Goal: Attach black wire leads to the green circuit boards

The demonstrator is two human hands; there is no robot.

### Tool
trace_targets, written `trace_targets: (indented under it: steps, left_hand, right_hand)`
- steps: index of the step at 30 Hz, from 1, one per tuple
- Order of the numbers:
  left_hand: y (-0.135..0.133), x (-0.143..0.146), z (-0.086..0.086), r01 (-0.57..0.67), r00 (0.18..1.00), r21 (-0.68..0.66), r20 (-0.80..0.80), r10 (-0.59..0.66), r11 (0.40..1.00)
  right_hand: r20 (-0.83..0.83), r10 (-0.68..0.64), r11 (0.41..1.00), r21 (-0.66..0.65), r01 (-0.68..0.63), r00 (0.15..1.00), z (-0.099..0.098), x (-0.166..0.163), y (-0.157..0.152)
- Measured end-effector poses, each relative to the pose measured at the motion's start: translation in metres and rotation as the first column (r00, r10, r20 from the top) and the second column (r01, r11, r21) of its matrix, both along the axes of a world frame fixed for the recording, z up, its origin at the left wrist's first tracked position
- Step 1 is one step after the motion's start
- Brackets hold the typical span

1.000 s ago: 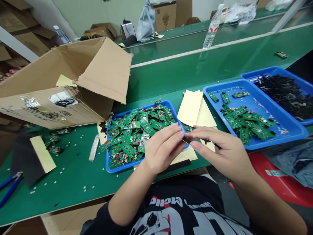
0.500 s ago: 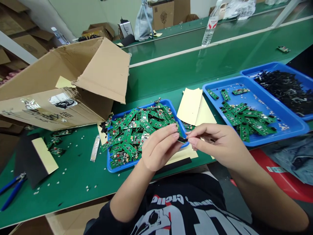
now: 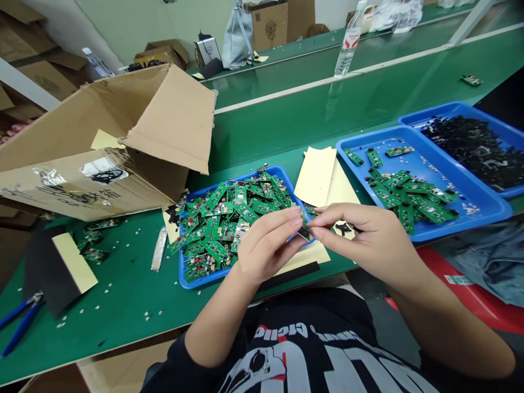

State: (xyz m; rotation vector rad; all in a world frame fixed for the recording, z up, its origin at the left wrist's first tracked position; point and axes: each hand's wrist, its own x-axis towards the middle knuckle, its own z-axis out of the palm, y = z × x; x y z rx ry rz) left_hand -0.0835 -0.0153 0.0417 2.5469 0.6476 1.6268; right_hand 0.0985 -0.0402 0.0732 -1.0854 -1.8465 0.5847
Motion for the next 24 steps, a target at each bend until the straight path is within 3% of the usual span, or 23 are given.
trace_targets:
  steps: [6, 10, 14, 20, 22, 24]
  left_hand:
    - [0.0, 0.006, -0.004, 0.058, 0.996, -0.033, 0.075, -0.055, 0.998]
    - [-0.005, 0.012, -0.01, 0.145, 0.97, -0.217, 0.221, -0.096, 0.965]
    - [-0.015, 0.017, -0.009, 0.3, 0.907, -0.478, 0.412, -0.092, 0.826]
    - [-0.024, 0.015, 0.004, 0.245, 0.919, -0.695, 0.388, 0.065, 0.676]
    - [-0.023, 0.012, 0.005, 0.325, 0.901, -0.741, 0.431, 0.045, 0.588]
    - [-0.021, 0.009, 0.006, 0.419, 0.873, -0.79, 0.487, 0.041, 0.447]
  right_hand:
    - [0.087, -0.041, 0.965, 0.263, 0.017, 0.995, -0.003, -0.003, 0.0]
    - [0.144, -0.064, 0.921, 0.389, 0.003, 0.988, -0.005, -0.004, 0.001]
    - [0.148, -0.108, 0.897, 0.441, 0.032, 0.983, -0.007, -0.005, 0.004]
    - [0.3, -0.181, 0.815, 0.579, -0.028, 0.937, -0.012, 0.002, 0.01]
    - [0.317, -0.119, 0.82, 0.565, -0.087, 0.941, -0.011, 0.007, 0.012]
    - [0.347, -0.021, 0.841, 0.513, -0.171, 0.938, -0.008, 0.011, 0.012]
